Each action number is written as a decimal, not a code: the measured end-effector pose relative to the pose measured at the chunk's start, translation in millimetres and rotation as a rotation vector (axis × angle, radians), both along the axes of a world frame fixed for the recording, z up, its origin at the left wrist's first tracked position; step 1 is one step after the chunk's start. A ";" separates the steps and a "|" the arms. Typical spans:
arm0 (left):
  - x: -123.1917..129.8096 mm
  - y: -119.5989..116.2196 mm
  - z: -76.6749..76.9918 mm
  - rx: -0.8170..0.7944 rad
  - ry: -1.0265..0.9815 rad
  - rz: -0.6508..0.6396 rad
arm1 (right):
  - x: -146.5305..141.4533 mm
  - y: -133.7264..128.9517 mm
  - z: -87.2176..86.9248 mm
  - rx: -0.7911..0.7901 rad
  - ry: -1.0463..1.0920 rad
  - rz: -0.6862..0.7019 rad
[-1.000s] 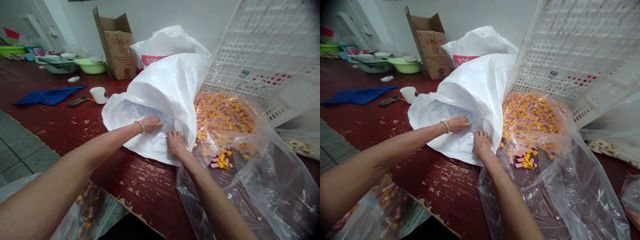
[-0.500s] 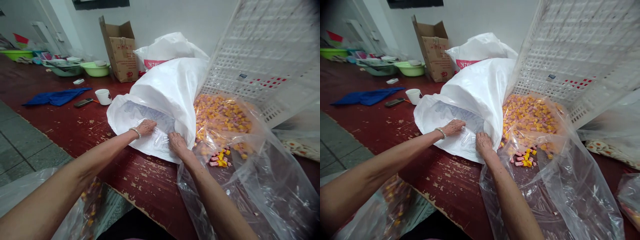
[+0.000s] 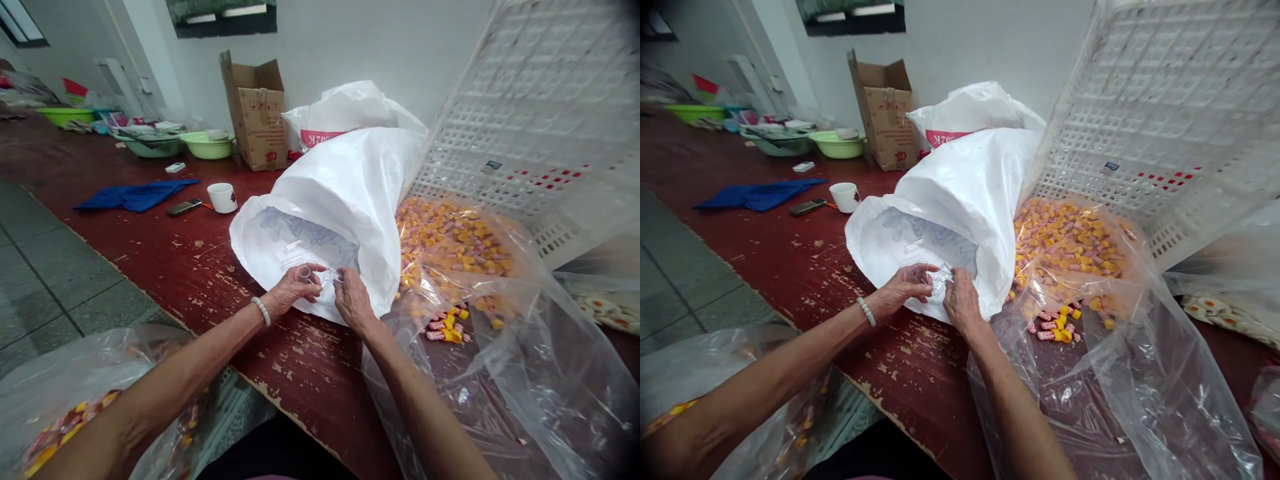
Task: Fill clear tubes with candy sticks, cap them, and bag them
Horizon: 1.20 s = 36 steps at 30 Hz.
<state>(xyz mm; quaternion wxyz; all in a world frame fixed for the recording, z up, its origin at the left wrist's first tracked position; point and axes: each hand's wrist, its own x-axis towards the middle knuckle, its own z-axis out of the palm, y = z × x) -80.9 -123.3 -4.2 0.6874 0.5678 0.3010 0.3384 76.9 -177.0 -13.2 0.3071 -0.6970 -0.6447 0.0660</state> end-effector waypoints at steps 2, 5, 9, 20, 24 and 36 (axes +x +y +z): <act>2.5 -12.3 -1.8 -0.039 -0.063 -0.006 | -12.0 -5.3 -0.9 0.065 0.089 -0.006; 6.2 -26.2 -2.0 -0.051 -0.122 0.034 | -23.3 -14.1 -0.2 0.135 0.136 0.019; 12.4 -38.9 -0.9 -0.069 -0.194 0.138 | -27.9 -23.4 3.2 0.195 0.142 0.119; 18.2 -66.6 -0.7 -0.086 -0.318 0.224 | -31.3 -37.7 0.9 0.192 0.127 0.045; 18.6 -69.5 -2.5 -0.146 -0.369 0.224 | -33.2 -42.7 -0.2 0.141 0.054 0.027; 28.4 -67.5 -4.5 -0.525 -0.603 0.275 | -32.3 -48.5 13.4 0.144 -0.333 0.007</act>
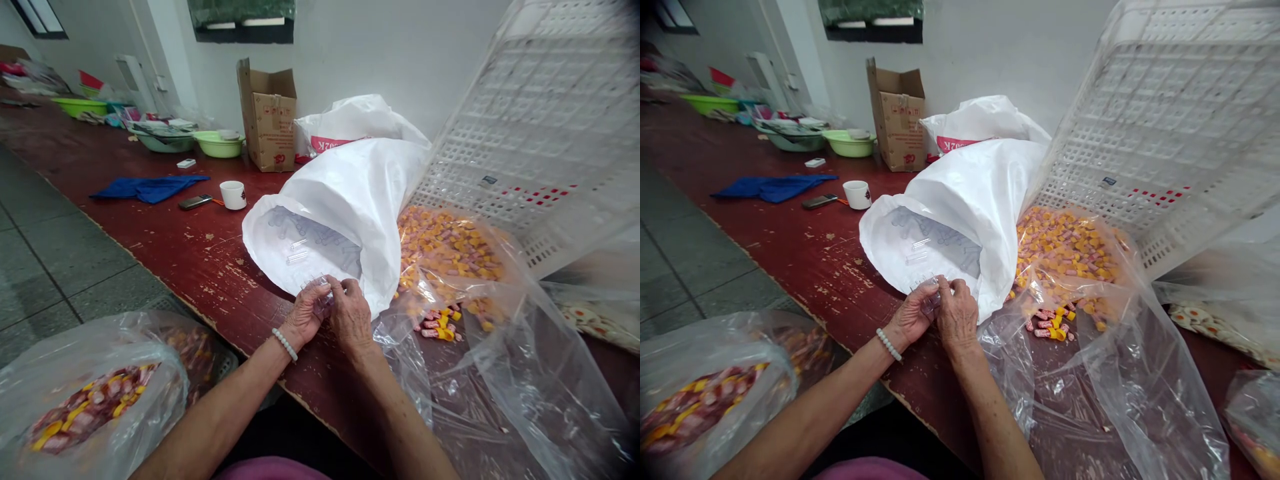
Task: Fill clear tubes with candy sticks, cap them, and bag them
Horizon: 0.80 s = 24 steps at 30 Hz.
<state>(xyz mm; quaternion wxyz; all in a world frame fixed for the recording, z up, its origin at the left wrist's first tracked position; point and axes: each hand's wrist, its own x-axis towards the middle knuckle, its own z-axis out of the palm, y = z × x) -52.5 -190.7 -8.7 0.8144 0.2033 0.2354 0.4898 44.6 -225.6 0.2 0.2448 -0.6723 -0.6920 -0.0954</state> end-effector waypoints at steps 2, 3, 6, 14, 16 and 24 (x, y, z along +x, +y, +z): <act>-2.9 1.5 1.8 -0.030 0.023 0.008 | 4.5 0.8 -3.7 0.076 0.060 0.063; -4.6 2.3 2.8 -0.032 0.032 0.007 | 6.7 0.6 -4.5 0.118 0.117 0.098; -10.4 4.8 5.3 -0.008 0.074 0.009 | 12.2 -2.1 -0.7 0.190 0.313 0.197; -32.8 0.9 4.8 0.410 0.290 -0.120 | 21.5 -12.8 16.2 -0.010 0.609 0.212; -38.1 -3.6 1.8 0.490 0.356 -0.206 | 16.5 -18.0 16.0 -0.069 0.692 0.197; -49.8 -19.4 -12.7 0.373 0.465 -0.164 | 9.7 -2.4 3.7 -0.167 0.855 0.230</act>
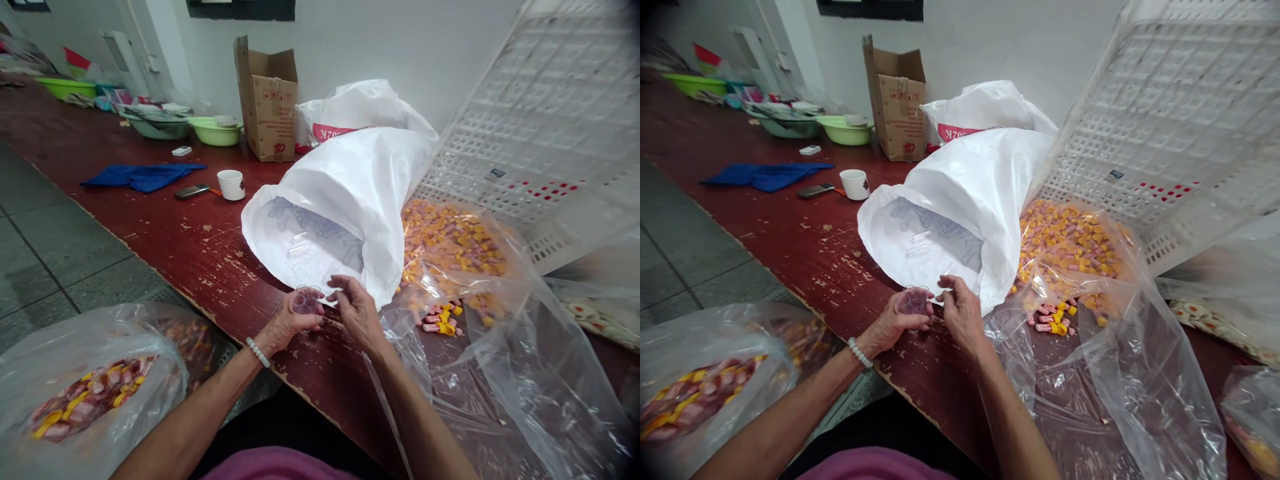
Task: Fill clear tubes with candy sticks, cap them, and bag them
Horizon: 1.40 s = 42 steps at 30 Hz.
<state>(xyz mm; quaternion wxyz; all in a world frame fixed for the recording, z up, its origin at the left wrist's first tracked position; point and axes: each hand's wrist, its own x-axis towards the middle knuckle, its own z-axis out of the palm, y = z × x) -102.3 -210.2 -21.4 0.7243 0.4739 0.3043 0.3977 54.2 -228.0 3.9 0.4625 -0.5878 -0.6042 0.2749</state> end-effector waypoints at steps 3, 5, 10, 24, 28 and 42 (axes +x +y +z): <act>-7.4 0.1 6.5 -0.037 0.005 0.091 | 13.4 36.9 -7.6 -0.007 -0.346 -0.220; -13.3 2.2 11.2 -0.039 0.016 0.110 | 20.4 58.7 -11.6 -0.012 -0.635 -0.196; -24.1 9.5 9.3 -0.043 0.019 0.130 | 30.1 79.3 -16.7 -0.008 -0.907 0.028; -25.1 4.0 15.1 0.474 0.367 0.146 | 12.5 -6.8 20.6 0.079 -0.497 0.254; -16.9 -2.5 16.7 0.514 0.341 0.074 | 4.0 -24.0 27.8 0.045 -0.290 0.248; 12.4 -18.2 7.6 0.311 0.176 0.164 | -3.5 -55.8 7.6 0.119 -0.031 0.057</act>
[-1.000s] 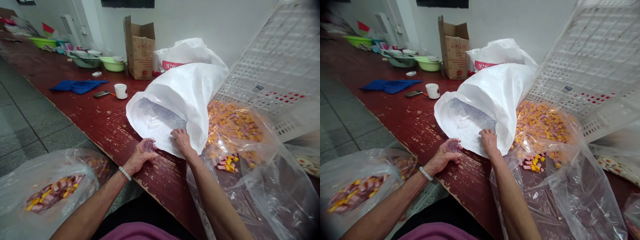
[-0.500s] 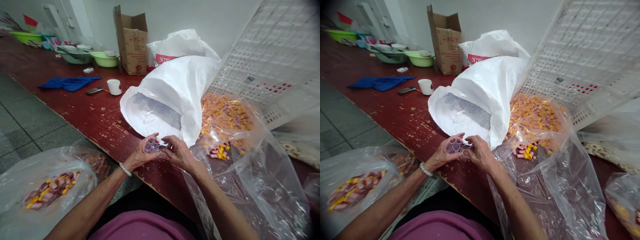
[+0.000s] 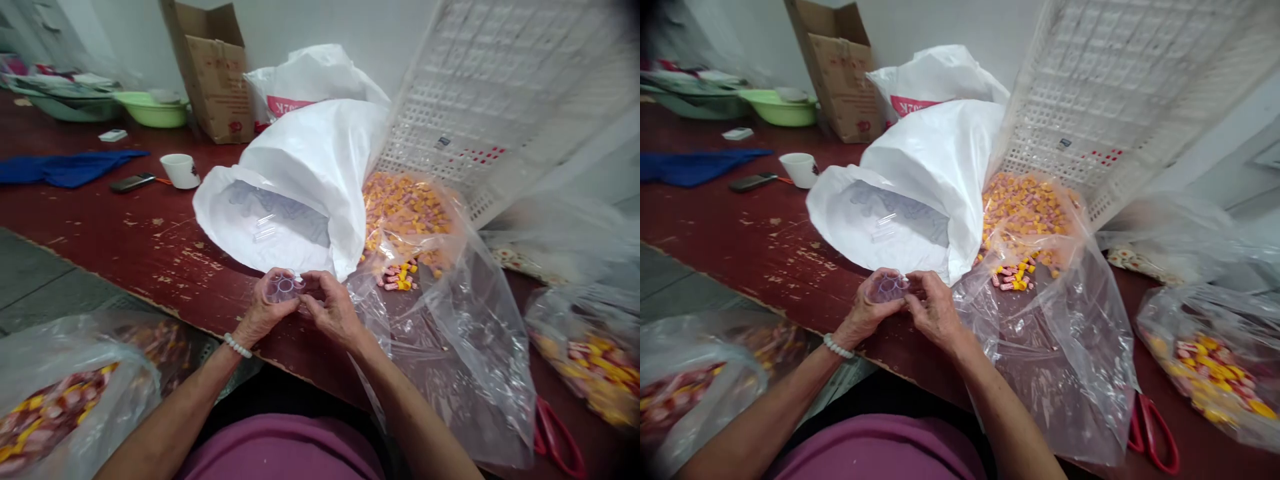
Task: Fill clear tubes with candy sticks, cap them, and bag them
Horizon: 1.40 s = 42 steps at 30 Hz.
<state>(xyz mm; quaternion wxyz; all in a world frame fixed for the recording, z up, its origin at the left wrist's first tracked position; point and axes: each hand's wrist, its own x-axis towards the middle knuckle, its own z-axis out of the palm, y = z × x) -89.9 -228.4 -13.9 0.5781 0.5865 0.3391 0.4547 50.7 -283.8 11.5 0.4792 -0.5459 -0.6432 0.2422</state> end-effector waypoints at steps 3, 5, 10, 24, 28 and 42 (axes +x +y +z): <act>4.3 1.6 -4.7 -0.043 -0.023 0.046 | 21.7 -6.1 5.8 0.090 -0.114 -0.098; 6.3 2.5 -5.3 -0.074 -0.035 0.032 | 56.0 -11.0 5.7 0.122 -0.191 -0.262; 9.4 -1.3 0.0 -0.069 0.010 -0.017 | 164.2 -25.8 -17.9 -0.074 -0.492 -0.666; 30.2 -24.4 9.0 0.041 0.188 -0.155 | 167.1 -42.3 -29.9 -0.097 -0.487 -0.503; 30.8 -24.7 2.4 0.126 0.236 -0.194 | 116.7 -62.1 5.2 0.066 -0.261 -0.417; 42.4 -36.8 2.1 0.099 0.193 -0.263 | 60.6 -75.6 25.6 0.173 -0.332 -0.295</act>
